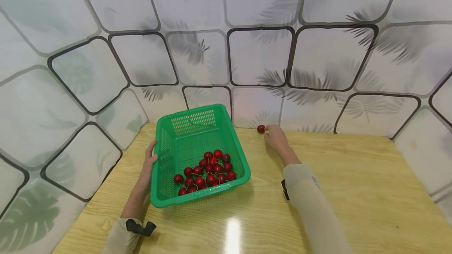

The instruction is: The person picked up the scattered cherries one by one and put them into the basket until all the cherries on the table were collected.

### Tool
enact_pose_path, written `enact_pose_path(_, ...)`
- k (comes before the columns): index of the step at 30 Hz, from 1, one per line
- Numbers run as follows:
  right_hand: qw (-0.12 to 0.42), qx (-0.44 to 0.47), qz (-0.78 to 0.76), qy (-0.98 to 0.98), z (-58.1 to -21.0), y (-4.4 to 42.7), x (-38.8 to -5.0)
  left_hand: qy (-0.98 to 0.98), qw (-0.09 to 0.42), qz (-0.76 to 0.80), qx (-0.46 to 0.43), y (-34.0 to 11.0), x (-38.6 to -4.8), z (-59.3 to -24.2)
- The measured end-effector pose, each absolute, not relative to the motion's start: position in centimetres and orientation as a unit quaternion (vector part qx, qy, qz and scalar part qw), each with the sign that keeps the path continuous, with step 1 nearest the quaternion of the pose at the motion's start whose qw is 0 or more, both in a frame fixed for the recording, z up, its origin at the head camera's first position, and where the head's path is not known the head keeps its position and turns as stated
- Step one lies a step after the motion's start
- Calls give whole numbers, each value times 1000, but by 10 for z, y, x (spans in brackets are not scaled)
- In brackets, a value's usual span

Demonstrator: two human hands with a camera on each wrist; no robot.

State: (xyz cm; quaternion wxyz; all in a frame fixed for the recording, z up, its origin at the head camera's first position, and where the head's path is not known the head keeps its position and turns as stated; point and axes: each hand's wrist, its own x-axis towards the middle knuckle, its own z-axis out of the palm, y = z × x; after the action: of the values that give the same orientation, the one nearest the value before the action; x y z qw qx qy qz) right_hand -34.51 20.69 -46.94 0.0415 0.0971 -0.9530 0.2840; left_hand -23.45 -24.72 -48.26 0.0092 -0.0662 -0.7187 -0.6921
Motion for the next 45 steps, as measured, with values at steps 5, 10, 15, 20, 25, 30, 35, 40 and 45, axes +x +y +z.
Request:
enact_pose_path(5,49,87,284,-954,-470,205,-344,-711,13,-699,-72,-247,-236,-483)
enact_pose_path(10,72,80,285,-953,-470,204,-343,-696,11,-715,-64,-246,-236,-483)
enact_pose_path(15,97,51,289,-951,-471,202,-343,-694,5,-718,-57,-246,-236,-482)
enact_pose_path(20,97,-2,314,-945,-471,201,-342,-702,5,-710,-57,-246,-237,-481)
enact_pose_path(25,76,-15,330,-941,-473,201,-343,-701,1,-710,-61,-245,-236,-481)
enact_pose_path(30,78,7,328,-941,-477,199,-346,-695,-5,-717,-55,-247,-236,-482)
enact_pose_path(35,112,2,322,-940,-478,201,-344,-693,-6,-718,-65,-244,-235,-483)
enact_pose_path(40,130,5,321,-938,-477,203,-340,-689,-4,-722,-61,-243,-236,-483)
enact_pose_path(45,152,34,341,-927,-466,194,-334,-701,14,-711,-64,-245,-236,-485)
